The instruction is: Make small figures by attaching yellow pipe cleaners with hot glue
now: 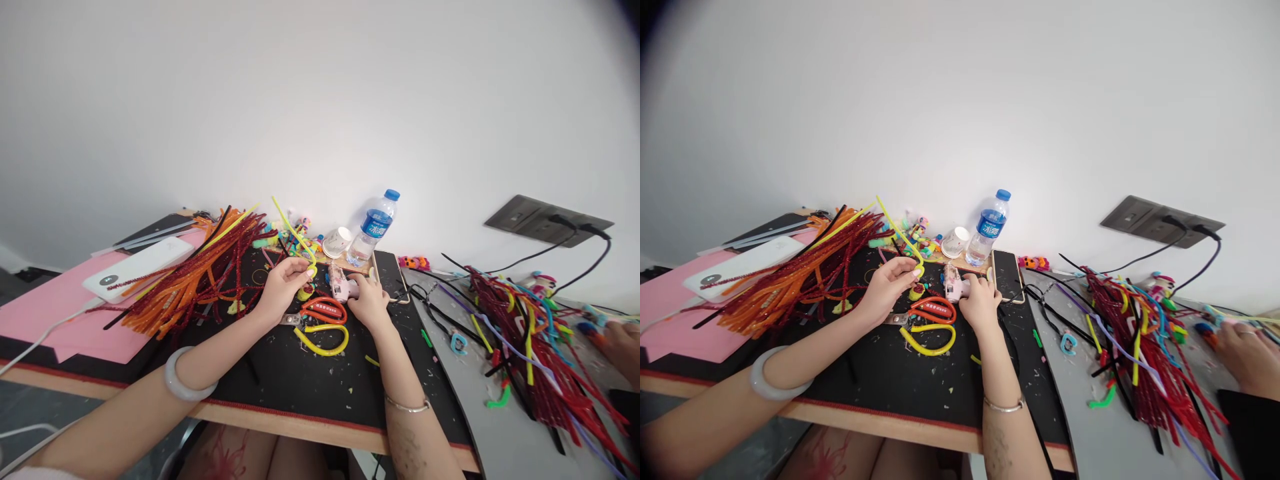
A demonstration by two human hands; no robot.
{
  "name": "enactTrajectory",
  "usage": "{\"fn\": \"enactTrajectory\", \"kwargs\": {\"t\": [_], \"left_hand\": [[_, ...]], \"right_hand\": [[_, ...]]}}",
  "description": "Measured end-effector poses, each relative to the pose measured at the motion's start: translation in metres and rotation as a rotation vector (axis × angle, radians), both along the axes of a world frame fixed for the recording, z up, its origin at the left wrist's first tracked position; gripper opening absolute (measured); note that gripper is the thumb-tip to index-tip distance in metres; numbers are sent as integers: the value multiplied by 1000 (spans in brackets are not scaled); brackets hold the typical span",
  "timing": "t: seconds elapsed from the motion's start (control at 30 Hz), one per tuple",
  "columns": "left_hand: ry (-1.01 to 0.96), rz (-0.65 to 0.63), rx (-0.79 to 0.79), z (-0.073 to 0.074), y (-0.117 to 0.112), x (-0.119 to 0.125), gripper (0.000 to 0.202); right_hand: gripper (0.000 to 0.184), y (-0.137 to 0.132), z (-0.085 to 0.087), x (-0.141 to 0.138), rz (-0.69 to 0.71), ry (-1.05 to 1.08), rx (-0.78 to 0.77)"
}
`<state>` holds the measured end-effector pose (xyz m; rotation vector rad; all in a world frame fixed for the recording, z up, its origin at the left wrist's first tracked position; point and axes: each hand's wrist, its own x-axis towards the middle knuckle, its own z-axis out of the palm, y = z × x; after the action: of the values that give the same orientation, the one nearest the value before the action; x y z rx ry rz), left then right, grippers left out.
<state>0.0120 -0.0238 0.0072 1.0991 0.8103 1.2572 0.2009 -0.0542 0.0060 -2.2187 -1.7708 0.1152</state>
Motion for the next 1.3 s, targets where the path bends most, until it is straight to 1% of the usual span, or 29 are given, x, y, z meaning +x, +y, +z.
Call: {"fn": "enactTrajectory", "kwargs": {"t": [0.07,0.17,0.27,0.37,0.47,0.53,0.6,0.7,0.8,0.97,1.13,1.3], "left_hand": [[13,7,3,0,0,0,29],[26,16,19,1,0,-1,28],[43,23,31,1,1,-1,26],[58,35,42,1,1,-1,25],[67,52,54,0,2,-1,25],[69,75,58,0,3,-1,26],[69,100,58,-1,4,-1,27],[71,118,58,-1,5,-2,27],[80,117,66,-1,5,-2,26],[89,115,71,-1,4,-2,25],[92,105,87,-2,4,-2,25],[92,97,91,-3,5,-1,24]], "right_hand": [[50,0,-1,1,13,-26,40],[47,2,-3,2,-6,-61,146],[44,4,-3,3,-5,-29,266],[38,5,-3,3,62,114,405],[34,6,-2,1,151,401,479],[36,8,-2,0,215,621,472],[38,10,-3,-1,277,784,443],[38,12,-4,0,347,889,410],[35,12,-5,0,376,905,383],[36,11,-6,0,360,906,346],[36,11,-5,-1,424,929,368],[35,10,-5,0,380,894,336]]}}
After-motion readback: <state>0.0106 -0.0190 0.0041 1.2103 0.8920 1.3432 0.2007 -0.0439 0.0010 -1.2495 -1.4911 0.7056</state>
